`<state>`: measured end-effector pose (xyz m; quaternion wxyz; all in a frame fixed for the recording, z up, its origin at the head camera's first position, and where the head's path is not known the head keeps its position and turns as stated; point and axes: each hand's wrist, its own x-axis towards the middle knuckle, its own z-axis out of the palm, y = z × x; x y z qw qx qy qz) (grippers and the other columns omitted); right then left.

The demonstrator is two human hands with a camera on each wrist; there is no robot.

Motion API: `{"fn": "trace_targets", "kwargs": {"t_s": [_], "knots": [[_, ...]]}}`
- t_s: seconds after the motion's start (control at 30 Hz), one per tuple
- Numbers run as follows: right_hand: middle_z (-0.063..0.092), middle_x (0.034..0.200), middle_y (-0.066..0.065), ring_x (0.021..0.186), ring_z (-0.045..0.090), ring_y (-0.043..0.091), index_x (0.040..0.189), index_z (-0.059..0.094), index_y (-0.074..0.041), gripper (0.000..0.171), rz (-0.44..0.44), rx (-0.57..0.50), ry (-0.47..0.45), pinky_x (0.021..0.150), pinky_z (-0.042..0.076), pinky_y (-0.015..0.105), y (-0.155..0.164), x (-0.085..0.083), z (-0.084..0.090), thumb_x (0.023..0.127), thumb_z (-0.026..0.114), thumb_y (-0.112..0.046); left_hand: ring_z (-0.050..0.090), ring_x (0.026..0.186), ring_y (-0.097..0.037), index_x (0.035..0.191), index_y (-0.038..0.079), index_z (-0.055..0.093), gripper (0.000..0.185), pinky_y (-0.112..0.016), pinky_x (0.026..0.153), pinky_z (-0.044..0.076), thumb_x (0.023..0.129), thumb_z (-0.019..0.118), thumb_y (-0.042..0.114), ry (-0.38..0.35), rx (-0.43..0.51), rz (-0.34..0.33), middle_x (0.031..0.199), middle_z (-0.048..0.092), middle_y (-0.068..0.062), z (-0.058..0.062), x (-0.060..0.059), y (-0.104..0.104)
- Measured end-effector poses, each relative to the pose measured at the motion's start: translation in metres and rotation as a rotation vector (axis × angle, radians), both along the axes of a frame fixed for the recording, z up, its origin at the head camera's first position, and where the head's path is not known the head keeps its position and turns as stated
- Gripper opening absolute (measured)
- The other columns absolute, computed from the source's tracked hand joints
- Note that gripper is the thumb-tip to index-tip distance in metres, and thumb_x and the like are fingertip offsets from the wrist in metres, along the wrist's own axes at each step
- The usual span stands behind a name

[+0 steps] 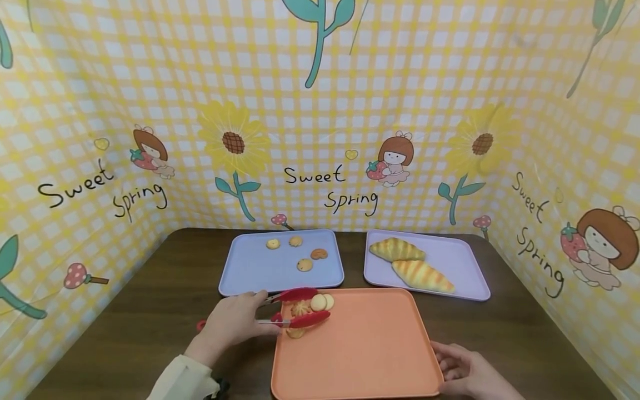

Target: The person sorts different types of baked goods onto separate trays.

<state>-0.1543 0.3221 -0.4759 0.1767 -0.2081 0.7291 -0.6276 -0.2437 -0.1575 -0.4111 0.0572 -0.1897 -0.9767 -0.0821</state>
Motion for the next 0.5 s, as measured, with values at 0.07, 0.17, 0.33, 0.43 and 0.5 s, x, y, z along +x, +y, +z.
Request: {"fn": "trace_targets", "kwargs": {"t_s": [0.07,0.17,0.33,0.43,0.5], "knots": [[0.057,0.110,0.010,0.093,0.063,0.012,0.139,0.023,0.026,0.073,-0.008,0.021,0.009,0.080,0.054,0.027,-0.0003,0.0004,-0.0003,0.088,0.070,0.001,0.062,0.070,-0.018,0.096,0.019,0.062,0.062,-0.041,0.062,0.051,0.067,0.076,0.072,-0.012,0.015,0.006,0.085,0.066,0.002,-0.0018,0.0000,-0.0011],[0.057,0.109,0.010,0.093,0.063,0.011,0.138,0.024,0.026,0.074,-0.017,0.045,0.023,0.079,0.054,0.027,-0.0004,0.0008,-0.0008,0.087,0.071,0.000,0.060,0.069,-0.014,0.090,0.022,0.060,0.058,-0.038,0.062,0.049,0.068,0.075,0.073,-0.016,0.039,0.005,0.085,0.067,0.005,-0.0041,0.0000,-0.0027],[0.057,0.109,0.010,0.092,0.064,0.012,0.138,0.025,0.026,0.074,-0.016,0.036,0.033,0.079,0.054,0.028,-0.0001,0.0005,-0.0017,0.087,0.071,0.000,0.056,0.064,-0.011,0.086,0.022,0.057,0.054,-0.035,0.058,0.046,0.069,0.076,0.070,0.017,0.063,-0.018,0.080,0.066,0.007,-0.0038,-0.0004,-0.0041],[0.056,0.110,0.010,0.093,0.064,0.012,0.138,0.024,0.026,0.074,-0.005,0.021,0.034,0.079,0.054,0.027,0.0005,-0.0003,-0.0016,0.087,0.070,0.001,0.052,0.061,-0.010,0.085,0.022,0.057,0.054,-0.034,0.056,0.044,0.068,0.077,0.069,0.031,0.058,-0.019,0.076,0.062,0.008,-0.0012,0.0000,-0.0040],[0.056,0.110,0.010,0.094,0.064,0.012,0.138,0.023,0.027,0.073,-0.001,0.011,0.030,0.080,0.054,0.027,0.0005,-0.0007,-0.0011,0.088,0.070,0.001,0.052,0.061,-0.010,0.085,0.022,0.057,0.054,-0.034,0.056,0.044,0.068,0.078,0.069,0.029,0.056,-0.017,0.075,0.062,0.007,0.0003,0.0001,-0.0038]]}}
